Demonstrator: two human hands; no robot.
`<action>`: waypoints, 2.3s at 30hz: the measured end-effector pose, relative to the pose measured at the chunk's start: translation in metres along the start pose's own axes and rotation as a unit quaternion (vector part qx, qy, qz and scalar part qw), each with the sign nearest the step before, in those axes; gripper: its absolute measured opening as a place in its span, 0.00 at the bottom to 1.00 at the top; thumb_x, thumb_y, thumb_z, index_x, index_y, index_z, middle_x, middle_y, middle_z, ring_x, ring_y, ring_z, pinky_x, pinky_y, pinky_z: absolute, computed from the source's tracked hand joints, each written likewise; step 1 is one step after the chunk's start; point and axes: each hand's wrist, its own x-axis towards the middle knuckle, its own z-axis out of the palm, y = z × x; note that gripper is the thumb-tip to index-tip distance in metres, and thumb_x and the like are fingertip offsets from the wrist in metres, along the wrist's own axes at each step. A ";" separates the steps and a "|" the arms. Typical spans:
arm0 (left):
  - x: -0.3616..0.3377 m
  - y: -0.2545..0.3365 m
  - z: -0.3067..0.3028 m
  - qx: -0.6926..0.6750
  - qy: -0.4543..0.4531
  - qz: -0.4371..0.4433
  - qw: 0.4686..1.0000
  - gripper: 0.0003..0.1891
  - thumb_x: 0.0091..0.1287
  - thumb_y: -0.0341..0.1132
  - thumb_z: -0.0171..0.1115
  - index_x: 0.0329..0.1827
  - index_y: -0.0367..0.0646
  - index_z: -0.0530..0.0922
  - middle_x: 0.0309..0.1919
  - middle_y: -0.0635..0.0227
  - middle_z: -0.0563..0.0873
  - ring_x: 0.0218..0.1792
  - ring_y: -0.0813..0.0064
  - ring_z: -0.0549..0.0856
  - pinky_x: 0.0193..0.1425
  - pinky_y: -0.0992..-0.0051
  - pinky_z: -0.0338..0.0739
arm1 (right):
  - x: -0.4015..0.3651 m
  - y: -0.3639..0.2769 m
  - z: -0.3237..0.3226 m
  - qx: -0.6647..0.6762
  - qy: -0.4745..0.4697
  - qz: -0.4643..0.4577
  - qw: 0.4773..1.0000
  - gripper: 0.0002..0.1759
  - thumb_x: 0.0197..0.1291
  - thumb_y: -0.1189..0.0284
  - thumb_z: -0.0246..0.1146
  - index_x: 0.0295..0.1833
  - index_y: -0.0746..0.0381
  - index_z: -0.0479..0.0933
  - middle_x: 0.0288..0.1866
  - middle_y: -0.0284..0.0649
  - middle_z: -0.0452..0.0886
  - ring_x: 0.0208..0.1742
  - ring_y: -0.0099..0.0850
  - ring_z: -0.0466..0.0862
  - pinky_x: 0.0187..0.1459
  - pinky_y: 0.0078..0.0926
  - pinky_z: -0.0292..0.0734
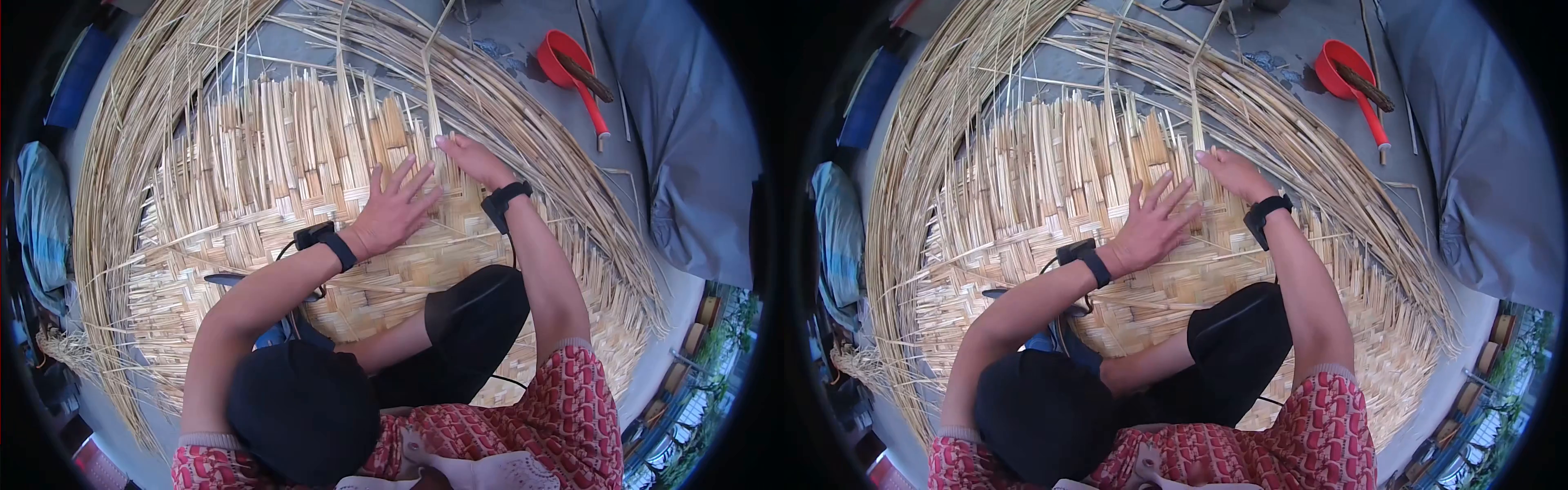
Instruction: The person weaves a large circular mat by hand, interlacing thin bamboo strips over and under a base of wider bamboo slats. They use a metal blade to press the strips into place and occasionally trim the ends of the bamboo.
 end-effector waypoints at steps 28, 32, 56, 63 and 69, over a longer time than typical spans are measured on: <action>-0.286 -0.170 -0.221 -0.592 0.603 -0.398 0.357 0.29 0.82 0.50 0.44 0.77 0.42 0.54 0.72 0.51 0.67 0.67 0.57 0.74 0.71 0.57 0.72 | 0.003 -0.181 0.303 -0.292 -0.035 -0.381 0.877 0.17 0.61 0.74 0.64 0.56 0.60 0.78 0.52 0.45 0.78 0.56 0.46 0.76 0.58 0.43 0.72; -0.234 -0.134 -0.275 -0.361 0.405 -0.258 0.799 0.26 0.80 0.50 0.50 0.74 0.45 0.66 0.56 0.59 0.77 0.53 0.73 0.78 0.62 0.71 0.76 | 0.008 -0.195 0.291 -0.177 -0.113 -0.348 0.914 0.14 0.58 0.72 0.67 0.50 0.59 0.78 0.42 0.44 0.80 0.48 0.44 0.81 0.51 0.42 0.76; -0.157 -0.210 -0.182 -0.611 0.126 -0.401 0.671 0.07 0.71 0.23 0.53 0.45 0.34 0.80 0.50 0.61 0.85 0.52 0.70 0.85 0.54 0.71 0.85 | 0.023 -0.173 0.329 0.276 0.062 -0.122 0.951 0.12 0.74 0.76 0.50 0.60 0.62 0.71 0.44 0.37 0.85 0.39 0.25 0.85 0.38 0.22 0.82; -0.192 -0.192 -0.207 -0.704 0.193 -0.332 0.598 0.13 0.70 0.23 0.62 0.56 0.31 0.76 0.56 0.53 0.83 0.55 0.65 0.86 0.61 0.69 0.85 | 0.046 -0.205 0.295 0.063 -0.197 -0.081 0.975 0.19 0.70 0.79 0.55 0.65 0.62 0.77 0.47 0.38 0.87 0.41 0.25 0.86 0.38 0.23 0.82; -0.268 -0.149 -0.172 -0.495 0.381 -0.431 0.651 0.07 0.70 0.21 0.58 0.48 0.32 0.78 0.51 0.54 0.85 0.49 0.66 0.87 0.57 0.73 0.86 | 0.048 -0.179 0.304 0.108 -0.136 -0.155 0.972 0.22 0.62 0.84 0.59 0.62 0.63 0.77 0.54 0.44 0.84 0.52 0.33 0.84 0.54 0.28 0.78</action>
